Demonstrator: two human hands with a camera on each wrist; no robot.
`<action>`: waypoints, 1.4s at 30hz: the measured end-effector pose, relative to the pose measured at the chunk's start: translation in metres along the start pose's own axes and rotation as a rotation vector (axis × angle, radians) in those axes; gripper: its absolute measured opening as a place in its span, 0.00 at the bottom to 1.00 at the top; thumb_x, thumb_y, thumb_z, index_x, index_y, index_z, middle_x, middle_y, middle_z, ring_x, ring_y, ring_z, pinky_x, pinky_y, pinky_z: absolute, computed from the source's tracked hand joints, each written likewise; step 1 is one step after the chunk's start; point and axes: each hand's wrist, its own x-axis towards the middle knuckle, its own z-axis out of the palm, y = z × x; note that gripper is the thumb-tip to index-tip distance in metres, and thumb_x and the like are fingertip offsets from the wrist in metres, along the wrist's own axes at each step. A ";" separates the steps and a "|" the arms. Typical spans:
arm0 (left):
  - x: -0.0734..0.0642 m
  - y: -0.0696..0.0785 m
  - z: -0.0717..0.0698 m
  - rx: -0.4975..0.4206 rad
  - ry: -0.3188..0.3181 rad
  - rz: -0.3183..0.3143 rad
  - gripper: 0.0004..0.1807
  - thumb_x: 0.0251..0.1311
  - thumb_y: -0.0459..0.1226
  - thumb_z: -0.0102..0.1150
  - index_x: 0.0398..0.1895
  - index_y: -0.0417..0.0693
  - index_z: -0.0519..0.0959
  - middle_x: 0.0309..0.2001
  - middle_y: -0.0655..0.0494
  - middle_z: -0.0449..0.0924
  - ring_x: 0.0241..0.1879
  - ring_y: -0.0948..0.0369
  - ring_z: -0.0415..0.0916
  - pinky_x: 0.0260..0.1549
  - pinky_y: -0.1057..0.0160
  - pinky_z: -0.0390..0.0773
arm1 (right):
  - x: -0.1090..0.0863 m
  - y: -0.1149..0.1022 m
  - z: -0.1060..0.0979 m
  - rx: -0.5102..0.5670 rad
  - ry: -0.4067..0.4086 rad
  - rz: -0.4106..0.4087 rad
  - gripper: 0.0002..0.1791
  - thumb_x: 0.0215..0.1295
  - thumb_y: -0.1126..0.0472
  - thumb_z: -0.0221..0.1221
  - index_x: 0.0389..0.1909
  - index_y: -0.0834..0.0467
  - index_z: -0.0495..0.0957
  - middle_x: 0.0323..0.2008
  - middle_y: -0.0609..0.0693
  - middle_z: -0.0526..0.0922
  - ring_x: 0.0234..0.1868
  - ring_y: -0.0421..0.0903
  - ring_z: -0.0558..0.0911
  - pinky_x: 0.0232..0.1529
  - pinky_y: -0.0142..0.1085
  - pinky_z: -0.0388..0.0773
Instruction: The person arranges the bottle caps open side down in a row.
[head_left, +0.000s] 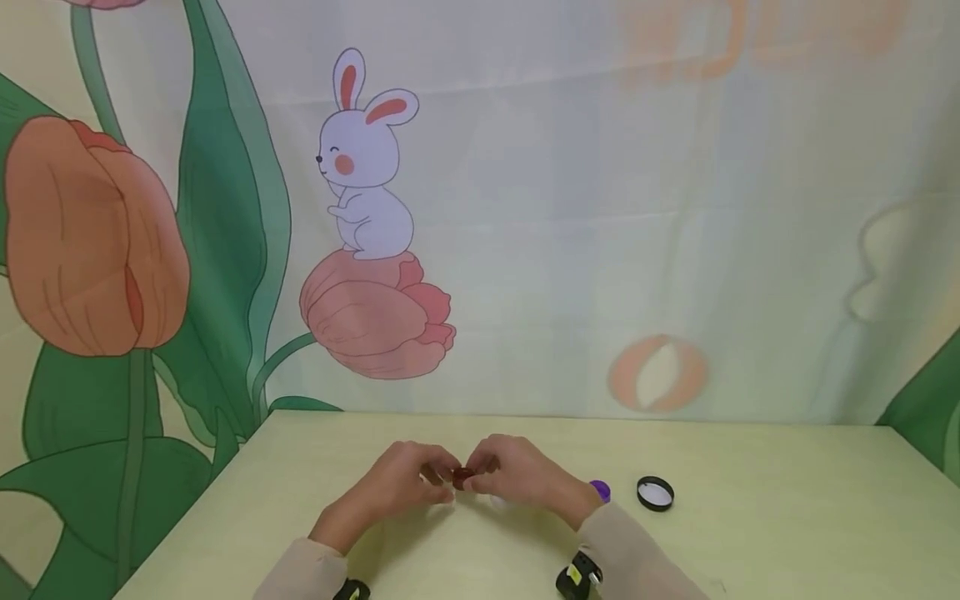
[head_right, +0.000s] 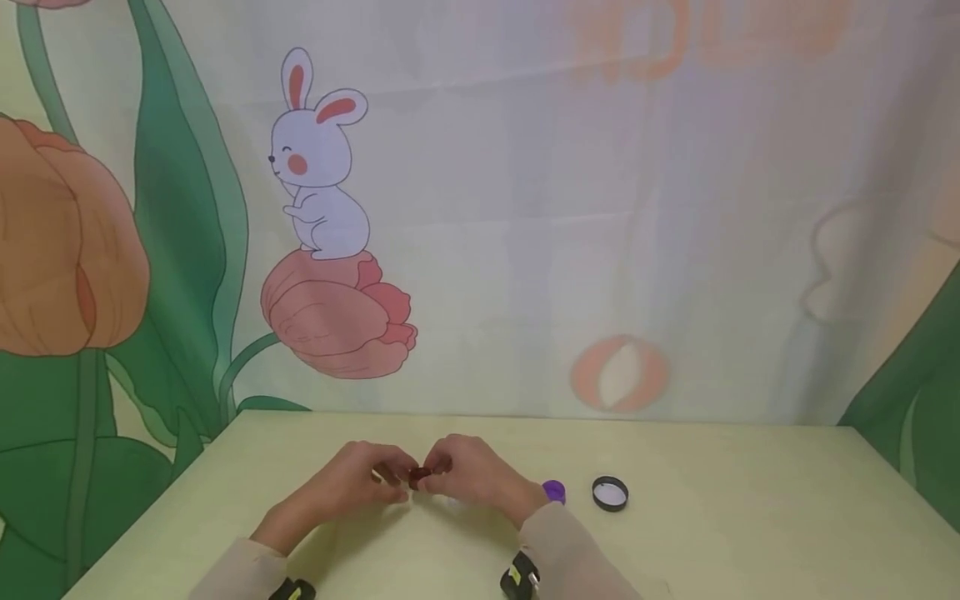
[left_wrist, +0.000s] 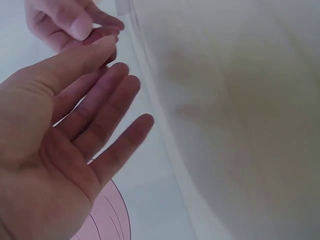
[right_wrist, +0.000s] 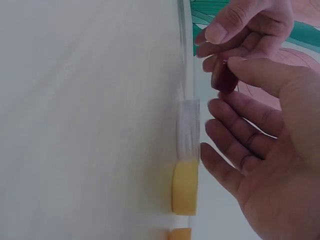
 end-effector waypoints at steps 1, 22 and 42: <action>0.000 0.000 0.000 0.004 0.015 0.008 0.15 0.57 0.29 0.78 0.48 0.43 0.89 0.39 0.57 0.89 0.37 0.60 0.86 0.41 0.61 0.84 | 0.000 -0.001 0.000 0.003 0.009 -0.004 0.08 0.71 0.57 0.70 0.44 0.57 0.87 0.40 0.42 0.85 0.42 0.41 0.83 0.46 0.41 0.81; -0.003 0.001 -0.002 -0.004 0.159 0.009 0.07 0.64 0.31 0.73 0.43 0.50 0.90 0.38 0.62 0.90 0.34 0.64 0.85 0.36 0.66 0.82 | -0.004 -0.004 0.000 0.036 0.077 -0.039 0.10 0.78 0.51 0.63 0.46 0.52 0.87 0.42 0.39 0.86 0.45 0.42 0.83 0.51 0.44 0.80; -0.003 0.002 -0.003 -0.041 0.141 0.027 0.15 0.63 0.30 0.74 0.52 0.47 0.89 0.40 0.59 0.90 0.34 0.62 0.87 0.35 0.65 0.84 | -0.006 -0.004 -0.001 0.060 0.097 -0.042 0.07 0.77 0.56 0.64 0.40 0.54 0.85 0.37 0.42 0.86 0.41 0.42 0.84 0.46 0.41 0.82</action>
